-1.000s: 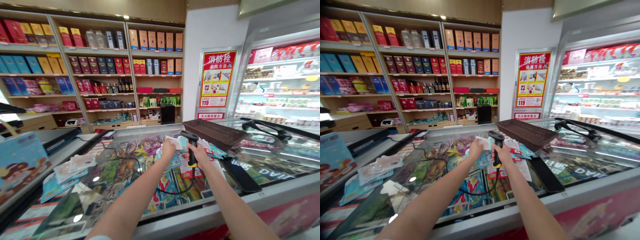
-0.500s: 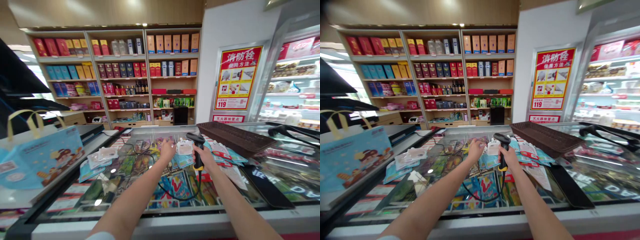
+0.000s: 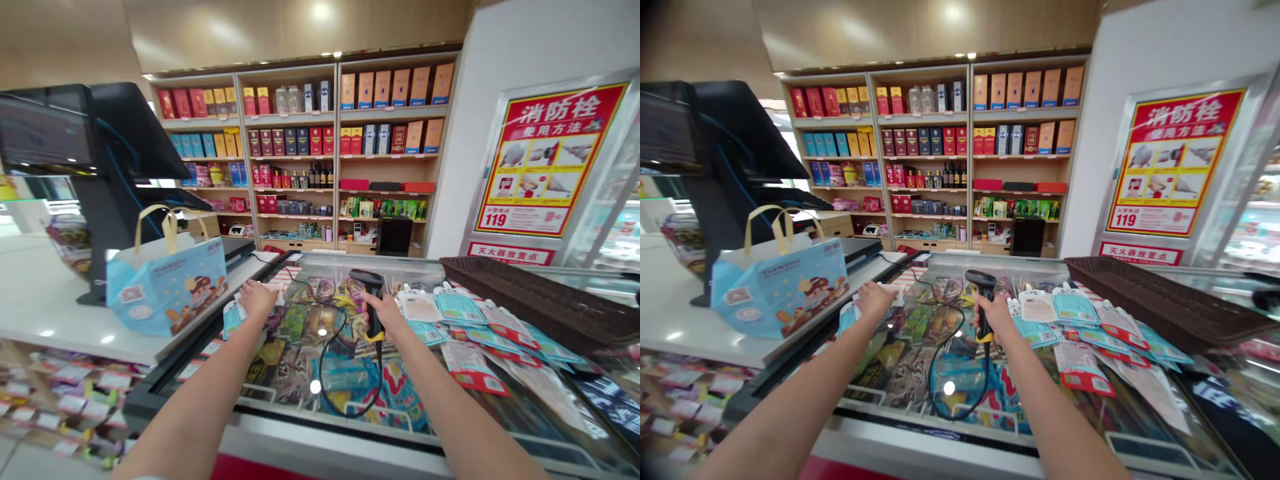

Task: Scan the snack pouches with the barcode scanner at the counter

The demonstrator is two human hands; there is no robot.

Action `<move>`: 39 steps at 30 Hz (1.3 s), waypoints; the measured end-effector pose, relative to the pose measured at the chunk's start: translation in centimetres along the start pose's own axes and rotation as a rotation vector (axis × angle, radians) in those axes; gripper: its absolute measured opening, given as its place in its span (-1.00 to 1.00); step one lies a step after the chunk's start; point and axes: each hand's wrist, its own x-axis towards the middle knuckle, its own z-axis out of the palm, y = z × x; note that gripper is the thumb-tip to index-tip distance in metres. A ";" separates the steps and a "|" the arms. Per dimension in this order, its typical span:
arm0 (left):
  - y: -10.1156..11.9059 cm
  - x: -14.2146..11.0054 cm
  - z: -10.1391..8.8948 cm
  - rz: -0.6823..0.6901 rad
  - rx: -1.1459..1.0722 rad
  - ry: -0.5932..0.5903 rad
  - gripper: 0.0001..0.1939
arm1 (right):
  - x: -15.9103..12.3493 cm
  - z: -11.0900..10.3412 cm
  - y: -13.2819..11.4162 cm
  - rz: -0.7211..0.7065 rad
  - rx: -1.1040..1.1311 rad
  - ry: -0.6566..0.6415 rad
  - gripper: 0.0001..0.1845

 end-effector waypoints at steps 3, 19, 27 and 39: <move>-1.6 0.8 -0.1 -0.007 0.022 -0.085 -0.30 | 0.2 1.4 0.6 0.024 -0.037 -0.022 -0.67; 5.6 -2.8 5.0 0.030 -0.843 -0.082 -0.95 | -0.5 1.5 3.2 0.051 -0.136 -0.110 -0.65; 6.1 -5.6 7.9 0.007 -0.866 -0.188 -0.96 | -1.2 1.3 4.2 0.157 -0.212 -0.158 -0.64; 5.8 -4.9 8.7 -0.073 -0.890 -0.206 -0.91 | -1.2 1.1 4.3 0.139 -0.199 -0.160 -0.65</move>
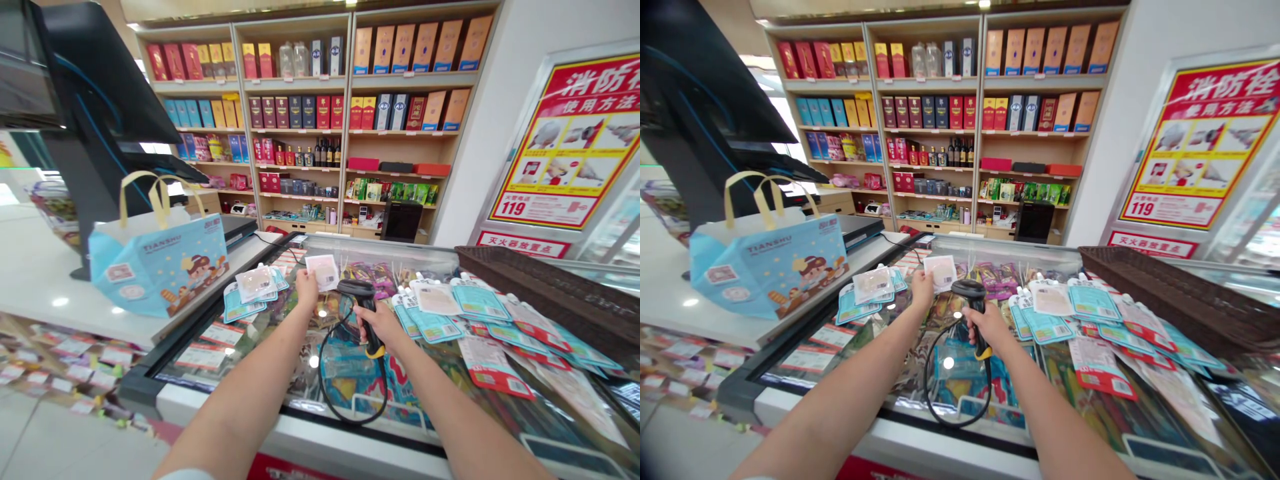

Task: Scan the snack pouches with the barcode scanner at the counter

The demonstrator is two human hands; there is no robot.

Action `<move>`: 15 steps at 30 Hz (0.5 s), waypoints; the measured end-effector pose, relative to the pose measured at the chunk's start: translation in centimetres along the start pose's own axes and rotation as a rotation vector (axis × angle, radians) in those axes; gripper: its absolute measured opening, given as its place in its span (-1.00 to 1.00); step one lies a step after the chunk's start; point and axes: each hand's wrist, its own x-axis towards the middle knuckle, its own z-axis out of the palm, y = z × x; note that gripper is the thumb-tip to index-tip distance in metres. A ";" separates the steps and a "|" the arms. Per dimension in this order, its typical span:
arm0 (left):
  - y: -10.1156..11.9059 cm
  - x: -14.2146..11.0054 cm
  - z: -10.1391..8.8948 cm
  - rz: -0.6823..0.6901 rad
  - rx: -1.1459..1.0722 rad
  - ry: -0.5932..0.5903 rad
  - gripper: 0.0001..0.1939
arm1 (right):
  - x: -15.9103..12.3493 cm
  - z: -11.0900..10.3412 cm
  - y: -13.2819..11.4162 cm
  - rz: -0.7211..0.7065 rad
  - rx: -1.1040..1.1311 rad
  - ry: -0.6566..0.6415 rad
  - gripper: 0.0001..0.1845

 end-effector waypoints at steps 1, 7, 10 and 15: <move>-0.1 0.1 0.1 0.000 -0.002 0.000 -0.90 | 0.0 0.0 0.0 -0.004 -0.005 -0.004 -0.65; -0.6 0.5 0.3 -0.008 -0.006 0.010 -0.88 | -0.1 0.1 0.0 -0.007 -0.019 0.004 -0.65; -0.4 0.5 0.2 -0.010 -0.008 0.004 -0.88 | 0.0 0.2 0.0 -0.002 -0.020 0.013 -0.64; 1.2 -0.5 1.4 -0.067 -0.123 -0.014 -0.84 | 0.6 -0.9 -0.4 -0.010 0.039 0.033 -0.63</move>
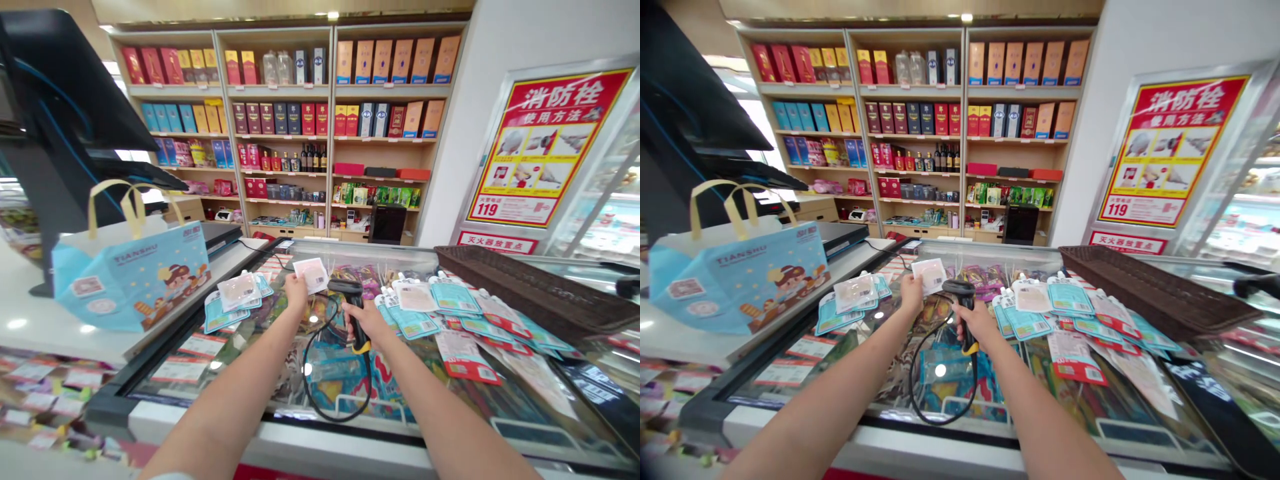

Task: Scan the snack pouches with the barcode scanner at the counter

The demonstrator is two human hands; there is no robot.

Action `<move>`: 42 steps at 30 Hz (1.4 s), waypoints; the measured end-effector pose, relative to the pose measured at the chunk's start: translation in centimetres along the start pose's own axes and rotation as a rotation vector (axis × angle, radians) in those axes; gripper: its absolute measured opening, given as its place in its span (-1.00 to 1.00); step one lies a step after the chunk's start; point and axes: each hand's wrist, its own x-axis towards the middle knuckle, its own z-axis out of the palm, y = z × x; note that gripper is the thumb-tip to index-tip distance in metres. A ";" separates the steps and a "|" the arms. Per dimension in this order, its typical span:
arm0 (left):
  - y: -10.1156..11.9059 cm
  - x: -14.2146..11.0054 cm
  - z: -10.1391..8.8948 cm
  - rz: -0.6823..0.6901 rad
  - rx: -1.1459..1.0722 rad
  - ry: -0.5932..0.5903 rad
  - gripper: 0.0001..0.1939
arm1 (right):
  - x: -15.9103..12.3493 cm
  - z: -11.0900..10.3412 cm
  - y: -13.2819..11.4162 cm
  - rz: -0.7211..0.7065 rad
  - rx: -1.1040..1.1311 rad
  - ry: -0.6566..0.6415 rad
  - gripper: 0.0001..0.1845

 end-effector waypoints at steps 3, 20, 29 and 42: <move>1.3 -1.8 2.5 0.009 -0.132 -0.108 -0.80 | -0.2 -1.8 -1.0 -0.041 0.067 0.044 -0.65; 7.6 -16.9 17.0 0.262 0.355 -0.529 -0.53 | -8.8 -15.9 -4.7 -0.206 0.122 0.449 -0.67; 7.5 -16.2 15.8 0.362 0.516 -0.572 -0.63 | -8.7 -15.4 -4.8 -0.220 0.134 0.412 -0.69; 6.5 -2.4 -2.7 0.300 0.899 -0.041 -0.45 | -3.4 -5.5 -3.4 -0.136 0.154 0.179 -0.66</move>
